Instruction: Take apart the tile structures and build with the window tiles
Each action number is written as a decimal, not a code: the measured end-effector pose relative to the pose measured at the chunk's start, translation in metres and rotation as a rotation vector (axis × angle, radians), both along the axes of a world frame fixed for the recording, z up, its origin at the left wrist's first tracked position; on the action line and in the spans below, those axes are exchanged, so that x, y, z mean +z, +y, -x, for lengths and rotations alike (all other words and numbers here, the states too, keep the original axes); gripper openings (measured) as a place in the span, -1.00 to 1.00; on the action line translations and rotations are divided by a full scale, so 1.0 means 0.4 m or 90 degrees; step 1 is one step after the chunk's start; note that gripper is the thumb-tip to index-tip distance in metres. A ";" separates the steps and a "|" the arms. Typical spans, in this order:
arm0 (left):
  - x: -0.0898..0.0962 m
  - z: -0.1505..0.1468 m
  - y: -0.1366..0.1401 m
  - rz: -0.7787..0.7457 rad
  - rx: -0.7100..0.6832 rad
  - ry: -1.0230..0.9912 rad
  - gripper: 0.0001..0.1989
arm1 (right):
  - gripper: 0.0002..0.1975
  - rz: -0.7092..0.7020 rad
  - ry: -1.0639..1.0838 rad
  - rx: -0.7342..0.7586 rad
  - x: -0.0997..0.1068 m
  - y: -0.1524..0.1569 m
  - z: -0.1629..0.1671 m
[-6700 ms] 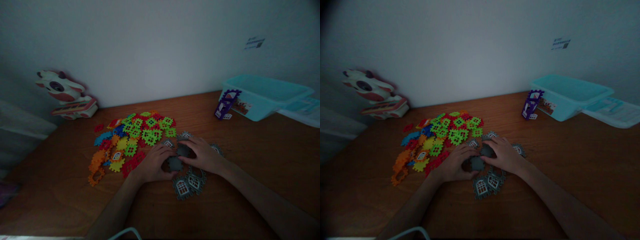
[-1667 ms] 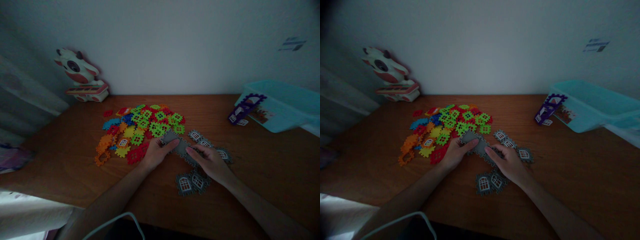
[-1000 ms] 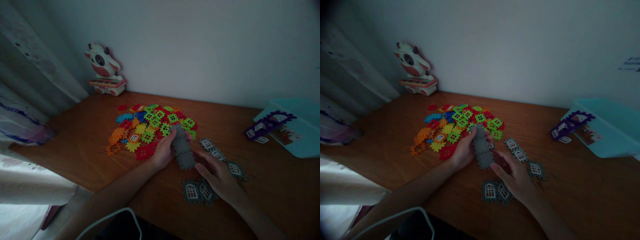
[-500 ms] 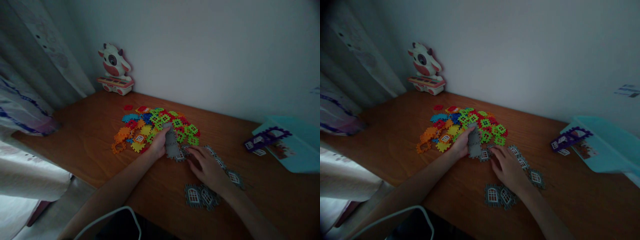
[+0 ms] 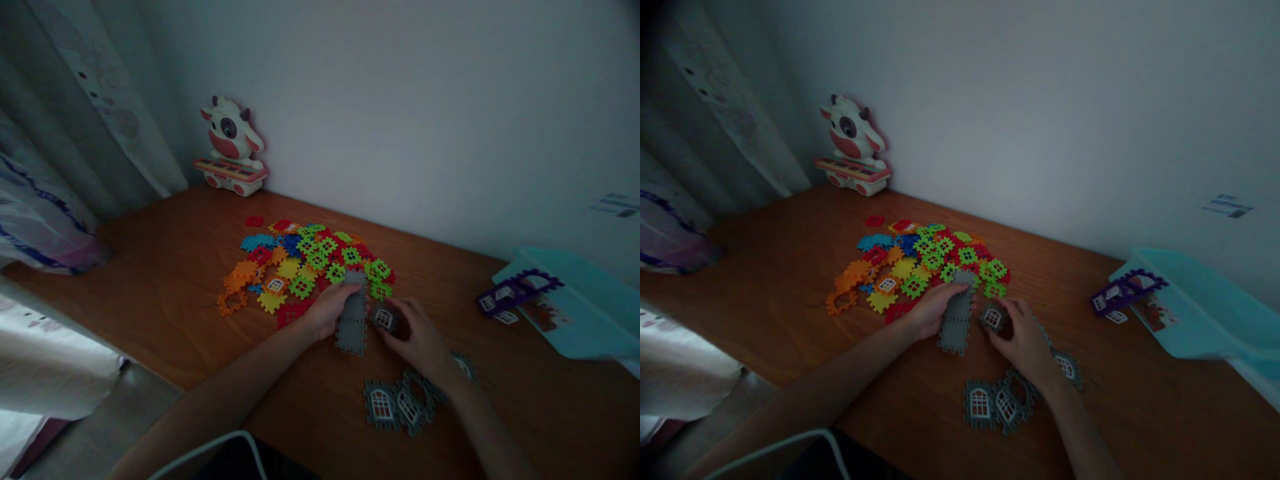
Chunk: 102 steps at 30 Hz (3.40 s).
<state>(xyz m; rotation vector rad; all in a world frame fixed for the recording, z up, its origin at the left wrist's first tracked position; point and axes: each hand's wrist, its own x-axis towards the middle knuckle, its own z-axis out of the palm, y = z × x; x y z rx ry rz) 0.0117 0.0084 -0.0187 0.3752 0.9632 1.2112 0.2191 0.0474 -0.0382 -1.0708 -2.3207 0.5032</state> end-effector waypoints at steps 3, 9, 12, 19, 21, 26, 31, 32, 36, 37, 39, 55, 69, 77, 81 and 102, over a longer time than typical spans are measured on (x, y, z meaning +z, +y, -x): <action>-0.014 -0.018 -0.011 -0.015 -0.029 0.031 -0.86 | -0.64 0.004 0.097 -0.054 -0.004 -0.010 -0.022; -0.031 -0.050 -0.031 -0.042 -0.071 0.058 -0.75 | -0.48 0.171 0.343 -0.042 0.014 -0.050 -0.017; -0.034 -0.055 -0.035 -0.040 -0.083 0.066 -0.72 | -0.46 0.220 0.392 -0.023 0.024 -0.065 -0.008; -0.043 -0.054 -0.038 -0.057 -0.104 0.090 -0.62 | -0.47 0.254 0.407 -0.001 0.021 -0.072 -0.006; -0.042 -0.055 -0.040 -0.062 -0.105 0.090 -0.61 | -0.47 0.253 0.399 0.004 0.019 -0.072 -0.006; -0.041 -0.057 -0.045 -0.090 -0.098 0.127 -0.62 | -0.49 0.238 0.390 0.000 0.019 -0.073 -0.007; -0.042 -0.051 -0.046 -0.128 -0.106 0.219 -0.63 | -0.48 0.197 0.334 -0.012 0.026 -0.073 -0.015; -0.042 -0.050 -0.046 -0.137 -0.106 0.232 -0.64 | -0.48 0.202 0.329 -0.013 0.027 -0.074 -0.016; -0.037 -0.049 -0.046 -0.156 -0.102 0.274 -0.67 | -0.49 0.193 0.334 0.005 0.024 -0.078 -0.013; -0.034 -0.049 -0.046 -0.147 -0.105 0.266 -0.67 | -0.50 0.180 0.331 0.012 0.022 -0.080 -0.010; -0.024 -0.048 -0.044 -0.115 -0.105 0.223 -0.67 | -0.46 0.161 0.343 0.029 0.017 -0.082 -0.005; 0.034 0.033 0.011 -0.022 0.164 -0.004 -0.80 | -0.58 -0.063 -0.143 0.222 0.017 -0.114 0.034; 0.017 0.011 0.003 -0.008 0.081 -0.055 -0.86 | -0.66 0.056 -0.045 0.100 0.001 -0.100 0.020; 0.015 -0.003 -0.004 -0.016 0.077 -0.042 -0.86 | -0.56 0.259 0.159 -0.072 -0.011 -0.084 0.016; 0.016 -0.008 -0.006 -0.020 0.067 -0.035 -0.84 | -0.61 0.404 0.309 -0.165 0.004 -0.068 0.015; -0.004 -0.026 -0.016 -0.017 0.004 -0.026 -0.77 | -0.52 0.523 0.734 -0.248 0.040 -0.057 0.018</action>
